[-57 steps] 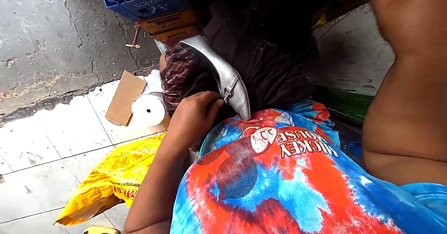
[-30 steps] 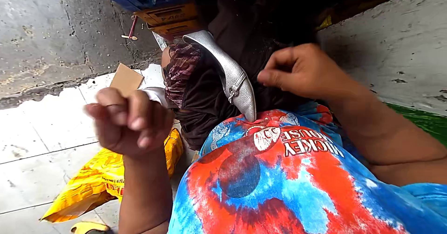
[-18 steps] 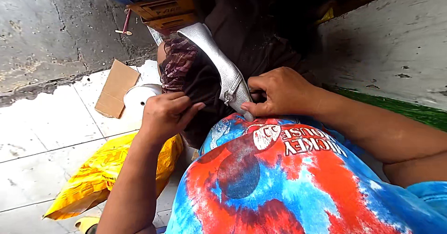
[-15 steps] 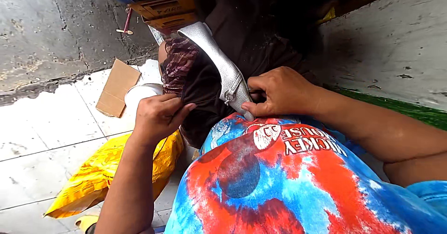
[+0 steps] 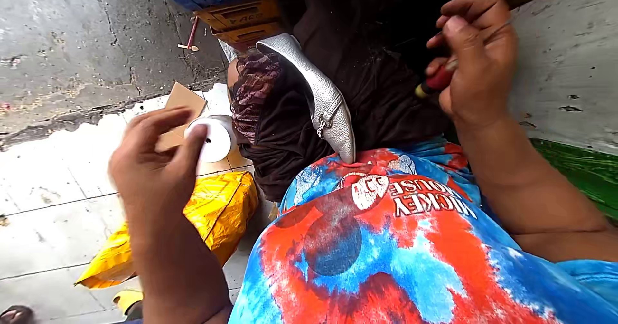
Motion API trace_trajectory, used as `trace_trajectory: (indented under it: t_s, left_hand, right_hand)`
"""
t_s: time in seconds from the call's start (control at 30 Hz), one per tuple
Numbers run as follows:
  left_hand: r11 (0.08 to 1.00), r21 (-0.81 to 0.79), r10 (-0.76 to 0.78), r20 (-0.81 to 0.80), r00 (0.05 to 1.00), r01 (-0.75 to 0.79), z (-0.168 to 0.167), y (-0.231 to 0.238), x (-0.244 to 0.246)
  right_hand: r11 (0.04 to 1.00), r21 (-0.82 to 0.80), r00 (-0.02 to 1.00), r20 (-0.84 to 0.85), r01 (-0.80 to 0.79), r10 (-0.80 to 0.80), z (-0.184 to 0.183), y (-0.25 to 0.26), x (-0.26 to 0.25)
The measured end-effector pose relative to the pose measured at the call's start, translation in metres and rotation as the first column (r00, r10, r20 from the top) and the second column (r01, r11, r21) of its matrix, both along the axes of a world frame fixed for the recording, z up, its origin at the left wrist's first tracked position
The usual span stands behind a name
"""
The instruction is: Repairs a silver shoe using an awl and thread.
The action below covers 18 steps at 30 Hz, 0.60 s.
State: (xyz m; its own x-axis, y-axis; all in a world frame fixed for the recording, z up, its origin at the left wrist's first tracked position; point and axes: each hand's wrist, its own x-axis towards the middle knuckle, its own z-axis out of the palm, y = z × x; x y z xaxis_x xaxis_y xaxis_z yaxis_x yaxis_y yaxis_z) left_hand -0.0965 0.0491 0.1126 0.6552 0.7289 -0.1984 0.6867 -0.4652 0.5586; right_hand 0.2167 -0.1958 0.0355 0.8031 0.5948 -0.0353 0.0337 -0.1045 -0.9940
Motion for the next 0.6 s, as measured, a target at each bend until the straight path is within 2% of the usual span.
trace_trajectory:
  t_s: [0.03, 0.07, 0.13, 0.2, 0.3, 0.4, 0.43, 0.5, 0.6]
  left_hand:
    - [0.985, -0.169, -0.021, 0.109, 0.994, 0.039, -0.001, -0.015, 0.023]
    - [0.925, -0.374, -0.007, 0.169, 0.986, 0.071, -0.006, -0.028, 0.047]
    - [0.717, -0.692, 0.022, 0.138, 0.990, 0.080, -0.022, -0.047, 0.090]
    - [0.539, -0.838, -0.024, 0.086, 0.996, 0.086, -0.039, -0.058, 0.119]
    - [0.363, -0.910, -0.059, 0.191, 0.980, 0.199, -0.053, -0.055, 0.129]
    - [0.214, -0.872, 0.024, 0.455, 0.890, 0.440, -0.071, -0.041, 0.108]
    - [0.187, -0.841, 0.061, 0.525, 0.849, 0.507, -0.078, -0.038, 0.100]
    - [0.198, -0.786, 0.112, 0.612, 0.783, 0.586, -0.091, -0.035, 0.086]
    - [0.218, -0.768, 0.181, 0.638, 0.749, 0.602, -0.102, -0.037, 0.075]
  right_hand:
    - [1.000, -0.019, 0.998, -0.061, 0.008, -0.009, -0.007, 0.001, -0.007]
    - [0.999, -0.042, 0.997, -0.081, -0.009, 0.006, -0.014, 0.000, -0.014]
    - [0.996, -0.075, 0.998, -0.027, -0.052, 0.050, -0.021, -0.005, -0.025]
    - [0.990, -0.104, 0.993, 0.054, -0.096, 0.102, -0.013, -0.012, -0.027]
    - [0.970, -0.144, 0.972, 0.107, -0.193, 0.209, 0.010, -0.023, -0.027]
    - [0.916, -0.193, 0.904, 0.182, -0.352, 0.386, 0.026, -0.033, -0.028]
    - [0.890, -0.194, 0.873, 0.194, -0.412, 0.447, 0.029, -0.035, -0.029]
    - [0.825, -0.219, 0.801, 0.209, -0.521, 0.561, 0.036, -0.036, -0.035]
    - [0.755, -0.274, 0.712, 0.254, -0.596, 0.654, 0.035, -0.031, -0.043]
